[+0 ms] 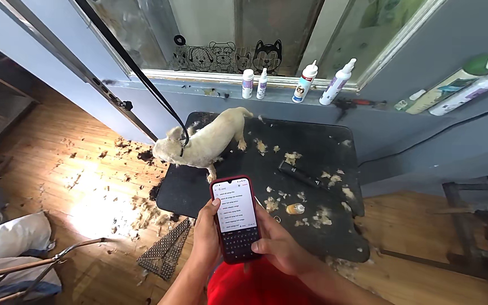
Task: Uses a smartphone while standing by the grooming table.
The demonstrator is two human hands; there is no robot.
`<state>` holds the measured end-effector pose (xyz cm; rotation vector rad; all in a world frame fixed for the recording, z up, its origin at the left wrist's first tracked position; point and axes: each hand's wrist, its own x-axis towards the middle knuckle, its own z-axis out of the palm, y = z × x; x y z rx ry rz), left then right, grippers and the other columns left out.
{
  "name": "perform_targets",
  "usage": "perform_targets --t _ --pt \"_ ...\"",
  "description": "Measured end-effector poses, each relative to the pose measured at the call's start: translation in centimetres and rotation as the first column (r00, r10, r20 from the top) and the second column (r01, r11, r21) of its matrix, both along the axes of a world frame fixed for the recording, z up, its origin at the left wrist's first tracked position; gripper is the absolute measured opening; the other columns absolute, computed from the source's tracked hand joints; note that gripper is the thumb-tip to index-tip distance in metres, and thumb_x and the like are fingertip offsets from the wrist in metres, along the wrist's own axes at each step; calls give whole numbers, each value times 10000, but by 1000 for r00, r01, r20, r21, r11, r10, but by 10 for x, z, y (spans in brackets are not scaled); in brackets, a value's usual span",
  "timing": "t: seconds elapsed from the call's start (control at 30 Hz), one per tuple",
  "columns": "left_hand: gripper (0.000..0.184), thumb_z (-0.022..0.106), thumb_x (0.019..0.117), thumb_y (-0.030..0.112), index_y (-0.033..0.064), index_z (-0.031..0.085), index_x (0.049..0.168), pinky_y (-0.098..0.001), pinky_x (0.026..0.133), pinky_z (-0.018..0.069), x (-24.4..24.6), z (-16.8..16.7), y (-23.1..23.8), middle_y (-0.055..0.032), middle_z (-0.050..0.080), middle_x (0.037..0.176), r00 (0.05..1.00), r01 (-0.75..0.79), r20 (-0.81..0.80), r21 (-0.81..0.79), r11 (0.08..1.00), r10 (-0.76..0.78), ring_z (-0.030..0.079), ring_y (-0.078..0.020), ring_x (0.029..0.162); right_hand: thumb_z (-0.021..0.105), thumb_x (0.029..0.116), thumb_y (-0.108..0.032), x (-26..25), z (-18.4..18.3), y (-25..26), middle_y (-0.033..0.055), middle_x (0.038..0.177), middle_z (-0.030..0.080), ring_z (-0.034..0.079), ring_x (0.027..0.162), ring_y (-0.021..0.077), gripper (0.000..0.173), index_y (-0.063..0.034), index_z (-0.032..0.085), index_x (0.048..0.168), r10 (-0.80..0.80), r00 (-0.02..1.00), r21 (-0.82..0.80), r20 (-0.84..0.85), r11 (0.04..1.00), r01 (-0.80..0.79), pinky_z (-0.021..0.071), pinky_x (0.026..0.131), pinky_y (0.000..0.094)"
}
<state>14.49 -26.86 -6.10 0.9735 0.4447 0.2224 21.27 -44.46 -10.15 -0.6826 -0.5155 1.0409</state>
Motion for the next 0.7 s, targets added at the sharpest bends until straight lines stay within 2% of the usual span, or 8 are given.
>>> perform_targets --t 0.23,0.47,0.6,0.7 --pt "476 358 1058 369 34 636 1251 -445 885 617 1 -1 1 -202 736 1044 1000 3 -5 -2 1000 -3 745 -250 957 522 920 39 2 0 1 236 1427 535 635 1187 432 775 -160 208 1600 6 1000 6 -10 1000 -6 621 786 593" --pt "384 470 1019 289 26 624 1254 -446 852 628 3 -2 1 -213 736 1023 999 36 -7 -9 999 -36 752 -263 922 508 913 50 4 2 0 239 1427 533 634 1186 429 784 -160 203 1604 -7 1000 -5 -14 1000 6 619 790 588" --pt "337 449 1043 223 21 622 1250 -437 828 638 7 3 -1 -207 743 1002 999 28 -47 24 999 -26 758 -262 893 505 912 56 6 2 -1 242 1429 530 628 1193 437 791 -157 196 1609 -8 1000 -10 -18 1000 8 617 793 598" --pt "358 459 1028 257 28 627 1247 -443 840 632 8 -1 0 -209 740 1010 999 39 -15 -2 999 -39 755 -261 910 508 911 51 7 3 -1 234 1420 541 638 1182 428 768 -161 228 1594 -17 1000 -19 -12 1000 17 621 782 591"
